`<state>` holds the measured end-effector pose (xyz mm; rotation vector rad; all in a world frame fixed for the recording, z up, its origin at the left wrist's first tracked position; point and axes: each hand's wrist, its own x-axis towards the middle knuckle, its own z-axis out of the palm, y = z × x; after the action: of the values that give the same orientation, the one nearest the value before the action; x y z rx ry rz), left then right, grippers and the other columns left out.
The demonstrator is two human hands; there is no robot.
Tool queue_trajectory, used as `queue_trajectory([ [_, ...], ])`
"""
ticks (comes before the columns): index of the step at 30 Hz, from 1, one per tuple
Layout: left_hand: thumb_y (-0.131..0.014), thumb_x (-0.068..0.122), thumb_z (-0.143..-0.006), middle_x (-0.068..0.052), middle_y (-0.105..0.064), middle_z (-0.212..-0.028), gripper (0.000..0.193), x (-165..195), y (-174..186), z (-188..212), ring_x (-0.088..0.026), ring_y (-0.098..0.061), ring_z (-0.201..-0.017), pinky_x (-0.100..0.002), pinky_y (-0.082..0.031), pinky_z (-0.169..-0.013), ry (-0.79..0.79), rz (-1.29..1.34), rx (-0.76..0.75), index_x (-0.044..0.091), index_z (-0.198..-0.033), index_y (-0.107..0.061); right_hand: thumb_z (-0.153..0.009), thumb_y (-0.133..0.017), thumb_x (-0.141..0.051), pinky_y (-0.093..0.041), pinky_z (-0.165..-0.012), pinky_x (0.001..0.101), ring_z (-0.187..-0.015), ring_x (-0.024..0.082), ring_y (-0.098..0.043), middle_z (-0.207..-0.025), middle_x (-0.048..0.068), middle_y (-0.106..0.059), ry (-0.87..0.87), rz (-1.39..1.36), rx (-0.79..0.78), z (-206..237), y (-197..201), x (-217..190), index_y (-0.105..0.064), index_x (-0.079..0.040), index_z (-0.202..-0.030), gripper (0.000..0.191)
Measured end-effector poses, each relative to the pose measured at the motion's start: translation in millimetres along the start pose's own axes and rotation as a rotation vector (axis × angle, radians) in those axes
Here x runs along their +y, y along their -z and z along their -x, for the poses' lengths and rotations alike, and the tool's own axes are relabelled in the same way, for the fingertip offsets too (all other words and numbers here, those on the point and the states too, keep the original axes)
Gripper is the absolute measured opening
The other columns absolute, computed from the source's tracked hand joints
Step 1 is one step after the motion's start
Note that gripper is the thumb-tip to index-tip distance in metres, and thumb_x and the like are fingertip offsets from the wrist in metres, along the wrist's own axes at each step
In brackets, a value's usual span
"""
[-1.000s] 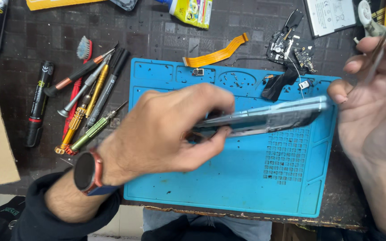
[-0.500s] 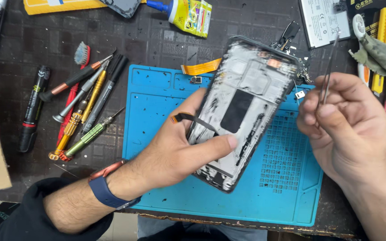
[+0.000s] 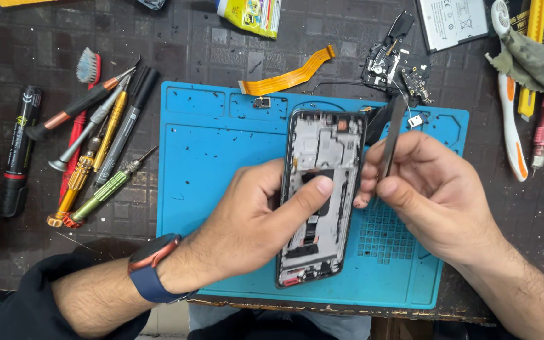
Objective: The person works on a disassembled smartphone frame on a blue repair mat, holding the frame with one hand while using tweezers with the other to pick at and reposition small internal components and adhesive inside the phone body.
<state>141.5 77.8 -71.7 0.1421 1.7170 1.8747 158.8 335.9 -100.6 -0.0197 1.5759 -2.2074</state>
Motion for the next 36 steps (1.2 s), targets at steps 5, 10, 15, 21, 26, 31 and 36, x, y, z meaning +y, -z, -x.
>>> queue_trajectory([
  [5, -0.068, 0.012, -0.100, -0.007, -0.077, -0.096, 0.024, 8.6, 5.4, 1.7, -0.007, -0.068, -0.085, -0.028, -0.061, -0.072, -0.027, -0.097, 0.064, 0.000, -0.121, -0.068, -0.106, -0.066, -0.007, -0.060, -0.098, 0.0425, -0.108, 0.020, -0.063, -0.115, 0.010, -0.058, 0.091, 0.043, 0.002, -2.4, -8.1, -5.0, -0.058, 0.000, -0.120, 0.018],
  [10, -0.065, -0.001, -0.095, -0.011, -0.062, -0.125, 0.065, 4.7, 7.5, 4.3, -0.013, -0.069, -0.109, -0.031, -0.062, -0.091, -0.270, -0.069, 0.098, 0.002, -0.145, -0.024, -0.110, -0.069, -0.011, -0.053, -0.105, 0.0352, -0.102, 0.014, -0.060, -0.109, 0.004, -0.058, 0.281, 0.184, 0.020, 3.1, -2.5, -1.4, -0.056, -0.005, -0.113, 0.015],
  [15, -0.069, 0.002, -0.086, -0.014, -0.066, -0.117, 0.061, -0.2, 7.4, 3.7, -0.017, -0.071, -0.102, -0.031, -0.062, -0.086, -0.273, -0.264, 0.123, 0.001, -0.135, -0.033, -0.106, -0.070, -0.014, -0.059, -0.093, 0.0366, -0.099, 0.020, -0.069, -0.106, 0.007, -0.061, 0.247, 0.120, 0.103, 5.3, -1.3, -0.2, -0.052, -0.004, -0.119, 0.024],
  [21, -0.077, 0.010, -0.085, -0.014, -0.066, -0.104, 0.055, 2.1, 15.3, -3.9, -0.017, -0.076, -0.092, -0.031, -0.063, -0.077, -0.259, -0.465, 0.208, 0.000, -0.123, -0.038, -0.102, -0.057, -0.012, -0.071, -0.081, 0.0437, -0.095, 0.026, -0.075, -0.106, 0.011, -0.061, 0.186, 0.351, 0.174, 3.7, -16.2, 0.4, -0.038, -0.004, -0.120, 0.028],
  [26, -0.080, 0.016, -0.086, -0.009, -0.075, -0.091, 0.054, -1.7, 17.5, -1.8, -0.015, -0.082, -0.083, -0.029, -0.066, -0.068, -0.150, -0.479, 0.173, 0.002, -0.121, -0.042, -0.112, -0.052, -0.001, -0.072, -0.083, 0.0425, -0.097, 0.029, -0.077, -0.110, 0.016, -0.060, 0.173, 0.325, 0.131, 5.2, -25.4, 9.9, -0.031, -0.002, -0.123, 0.024],
  [31, -0.079, 0.015, -0.086, -0.009, -0.078, -0.090, 0.054, -1.7, 18.2, -1.5, -0.016, -0.082, -0.083, -0.031, -0.066, -0.068, -0.172, -0.480, 0.167, 0.002, -0.122, -0.042, -0.108, -0.050, -0.001, -0.072, -0.079, 0.0395, -0.093, 0.028, -0.078, -0.104, 0.017, -0.062, 0.087, 0.460, 0.213, 5.9, -35.1, 12.2, -0.039, 0.003, -0.122, 0.019],
  [36, -0.079, 0.015, -0.087, -0.010, -0.075, -0.090, 0.054, -3.1, 19.2, -4.4, -0.017, -0.082, -0.082, -0.031, -0.065, -0.068, -0.188, -0.507, 0.164, 0.002, -0.123, -0.041, -0.108, -0.052, -0.001, -0.072, -0.078, 0.0385, -0.093, 0.028, -0.079, -0.101, 0.017, -0.064, 0.111, 0.480, 0.241, 3.5, -37.3, 13.7, -0.041, 0.005, -0.117, 0.016],
])
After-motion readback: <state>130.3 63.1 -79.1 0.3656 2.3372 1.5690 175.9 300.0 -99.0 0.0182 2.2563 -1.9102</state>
